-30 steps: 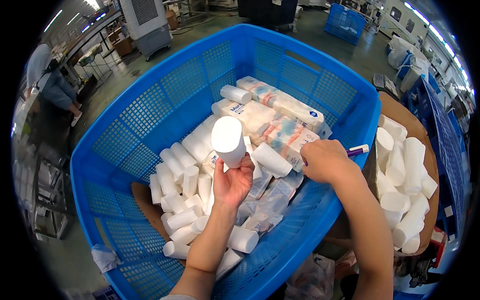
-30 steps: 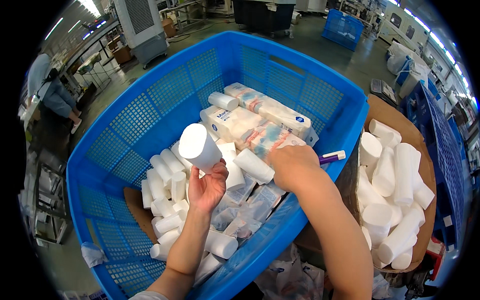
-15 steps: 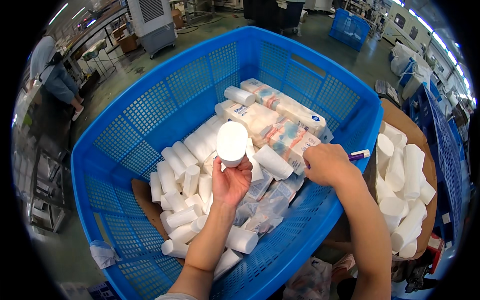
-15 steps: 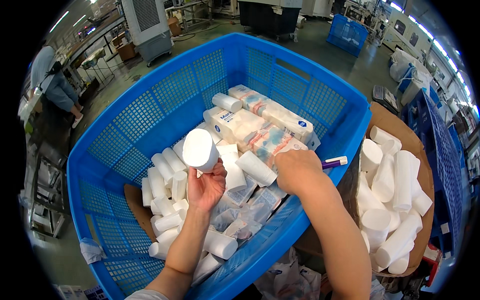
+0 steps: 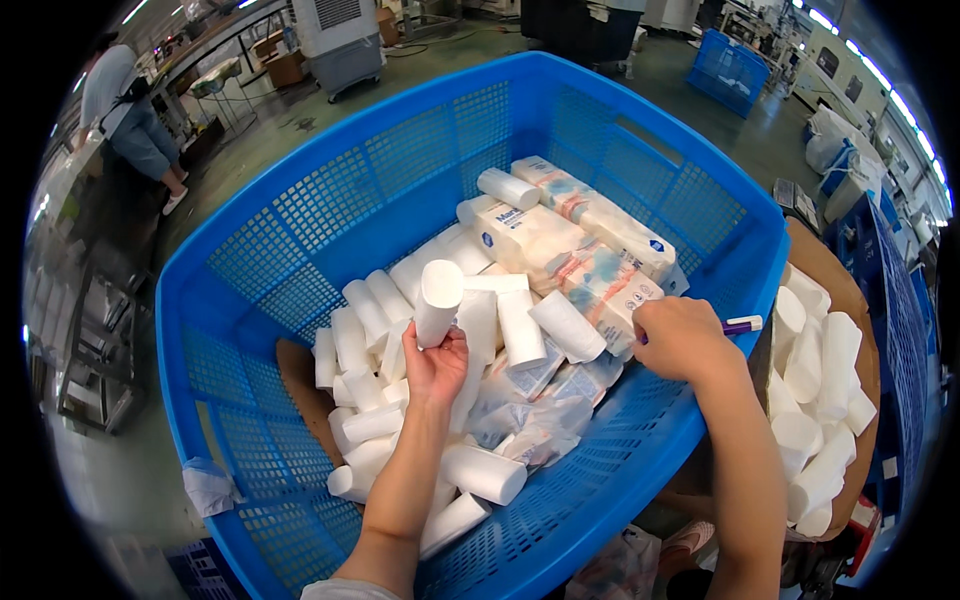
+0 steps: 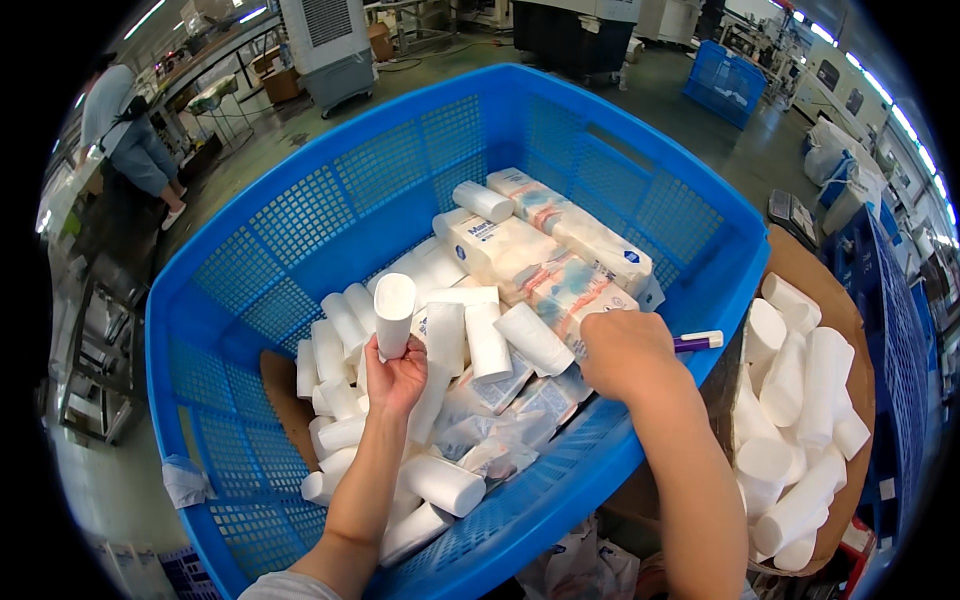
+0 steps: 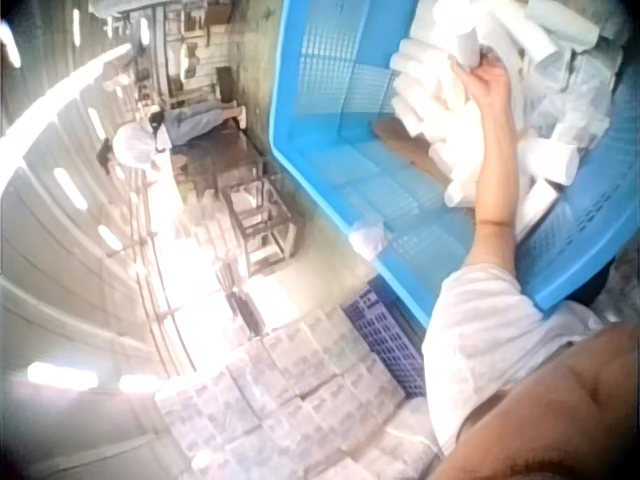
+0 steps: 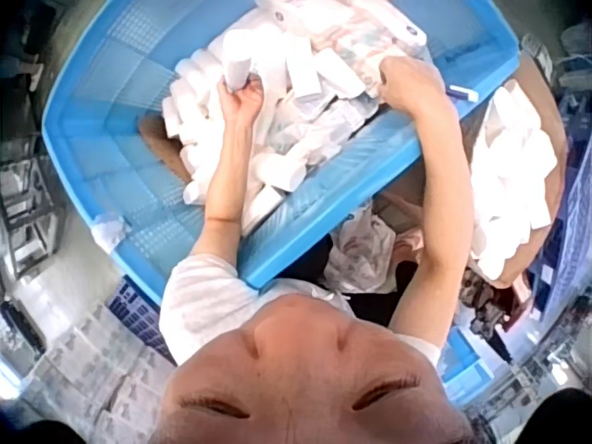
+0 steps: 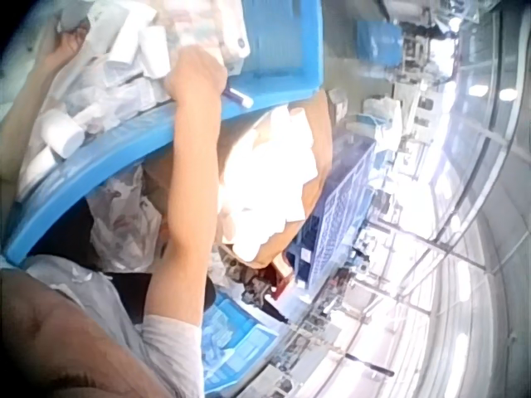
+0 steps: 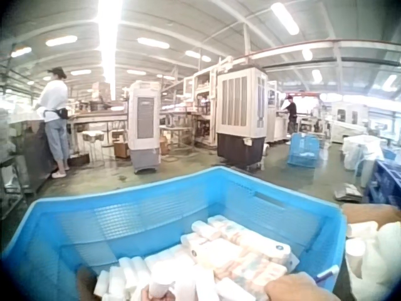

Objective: The person picks up individual white paper rolls from a blue bin, places them into a large plastic bag on a metal table, and seals the bag using a handheld tape dispenser.

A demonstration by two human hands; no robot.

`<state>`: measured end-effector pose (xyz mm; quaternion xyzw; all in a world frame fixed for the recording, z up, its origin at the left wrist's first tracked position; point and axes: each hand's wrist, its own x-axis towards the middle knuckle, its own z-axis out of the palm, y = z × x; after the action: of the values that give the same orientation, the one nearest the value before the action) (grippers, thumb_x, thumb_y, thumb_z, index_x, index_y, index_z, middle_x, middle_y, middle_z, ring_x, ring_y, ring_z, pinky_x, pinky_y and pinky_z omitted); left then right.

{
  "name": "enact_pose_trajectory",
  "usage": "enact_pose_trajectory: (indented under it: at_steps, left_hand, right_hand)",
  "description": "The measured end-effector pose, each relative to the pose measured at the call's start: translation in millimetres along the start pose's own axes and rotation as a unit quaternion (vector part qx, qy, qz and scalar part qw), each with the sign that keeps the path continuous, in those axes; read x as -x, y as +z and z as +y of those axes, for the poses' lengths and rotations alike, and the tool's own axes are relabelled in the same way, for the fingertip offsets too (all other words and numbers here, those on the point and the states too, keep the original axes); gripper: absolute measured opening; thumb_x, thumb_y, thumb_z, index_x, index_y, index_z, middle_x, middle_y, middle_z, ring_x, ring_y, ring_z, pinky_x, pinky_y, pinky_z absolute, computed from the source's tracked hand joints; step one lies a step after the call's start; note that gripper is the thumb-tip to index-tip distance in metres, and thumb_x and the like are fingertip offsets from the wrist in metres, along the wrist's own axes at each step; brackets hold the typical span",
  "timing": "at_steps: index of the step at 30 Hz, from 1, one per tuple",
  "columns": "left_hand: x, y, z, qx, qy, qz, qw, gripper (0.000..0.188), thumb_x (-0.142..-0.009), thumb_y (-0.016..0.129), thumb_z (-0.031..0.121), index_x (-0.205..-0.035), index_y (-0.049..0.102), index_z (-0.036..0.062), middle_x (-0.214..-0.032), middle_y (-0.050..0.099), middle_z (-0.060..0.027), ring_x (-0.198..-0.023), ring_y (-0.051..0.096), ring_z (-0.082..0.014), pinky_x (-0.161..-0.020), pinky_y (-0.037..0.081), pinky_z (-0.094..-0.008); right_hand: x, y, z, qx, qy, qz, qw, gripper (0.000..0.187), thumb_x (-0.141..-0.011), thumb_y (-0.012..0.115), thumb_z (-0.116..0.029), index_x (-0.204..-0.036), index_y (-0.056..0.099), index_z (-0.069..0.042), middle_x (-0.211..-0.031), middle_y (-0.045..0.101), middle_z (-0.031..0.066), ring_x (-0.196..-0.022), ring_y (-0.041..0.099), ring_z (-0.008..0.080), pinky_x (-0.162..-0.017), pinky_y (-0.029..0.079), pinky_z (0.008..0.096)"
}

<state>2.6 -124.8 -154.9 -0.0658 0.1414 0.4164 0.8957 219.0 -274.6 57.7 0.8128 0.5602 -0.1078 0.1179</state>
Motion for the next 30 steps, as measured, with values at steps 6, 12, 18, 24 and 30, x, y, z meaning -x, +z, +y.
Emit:
enact_pose_trajectory:
  at_steps: [6, 12, 18, 24, 30]
  left_hand:
    - [4, -17, 14, 0.031, 0.025, 0.045, 0.998, 0.037, -0.085, 0.05, 0.035, -0.097, 0.049, -0.0006, -0.078, 0.051, -0.0078, -0.073, 0.052, -0.0201, -0.062, 0.048, -0.0281]
    - [-4, -4, 8, -0.067, 0.038, -0.032, 0.996, 0.036, -0.087, 0.052, 0.034, -0.104, 0.051, 0.0016, -0.094, 0.059, -0.0109, -0.083, 0.057, -0.0229, -0.072, 0.05, -0.0311]
    - [31, 158, -82, -0.357, 0.03, -0.206, 0.911, 0.041, -0.09, 0.047, 0.034, -0.108, 0.05, -0.002, -0.081, 0.059, -0.0101, -0.063, 0.054, -0.0135, -0.051, 0.044, -0.0241]
    - [62, 270, -223, -0.519, -0.11, -0.442, 0.723, 0.047, -0.088, 0.057, 0.03, -0.116, 0.045, -0.0054, -0.101, 0.061, -0.0183, -0.086, 0.064, -0.0208, -0.071, 0.052, -0.0276]
    - [46, 241, -180, -0.576, -0.105, -0.509, 0.631, 0.025, -0.086, 0.06, 0.02, -0.098, 0.062, -0.0006, -0.085, 0.066, -0.0107, -0.073, 0.064, -0.0133, -0.065, 0.05, -0.0212]
  right_hand:
    - [1, -1, -11, 0.0, 0.008, -0.005, 1.0, 0.015, -0.068, 0.058, -0.012, -0.078, 0.065, -0.003, -0.08, 0.065, 0.0164, -0.08, 0.064, 0.0303, -0.071, 0.05, 0.0388]
    - [-1, 12, 5, -0.01, -0.015, 0.056, 0.998, 0.013, -0.067, 0.06, -0.018, -0.073, 0.065, -0.008, -0.077, 0.065, 0.0144, -0.076, 0.063, 0.0304, -0.068, 0.049, 0.0399]
    - [-3, 5, 0, 0.006, -0.007, 0.002, 1.0, 0.021, -0.068, 0.059, -0.01, -0.086, 0.068, -0.006, -0.09, 0.067, 0.0115, -0.085, 0.064, 0.0271, -0.07, 0.051, 0.0374]
    - [-8, 17, 10, 0.019, -0.066, 0.099, 0.993, 0.029, -0.074, 0.059, -0.015, -0.101, 0.066, -0.009, -0.102, 0.065, 0.0104, -0.095, 0.062, 0.0252, -0.075, 0.048, 0.0356]
    - [-13, 15, 5, -0.02, -0.022, 0.036, 0.999, 0.025, -0.072, 0.059, -0.015, -0.095, 0.065, -0.007, -0.098, 0.064, 0.0147, -0.094, 0.061, 0.0281, -0.078, 0.048, 0.0362]
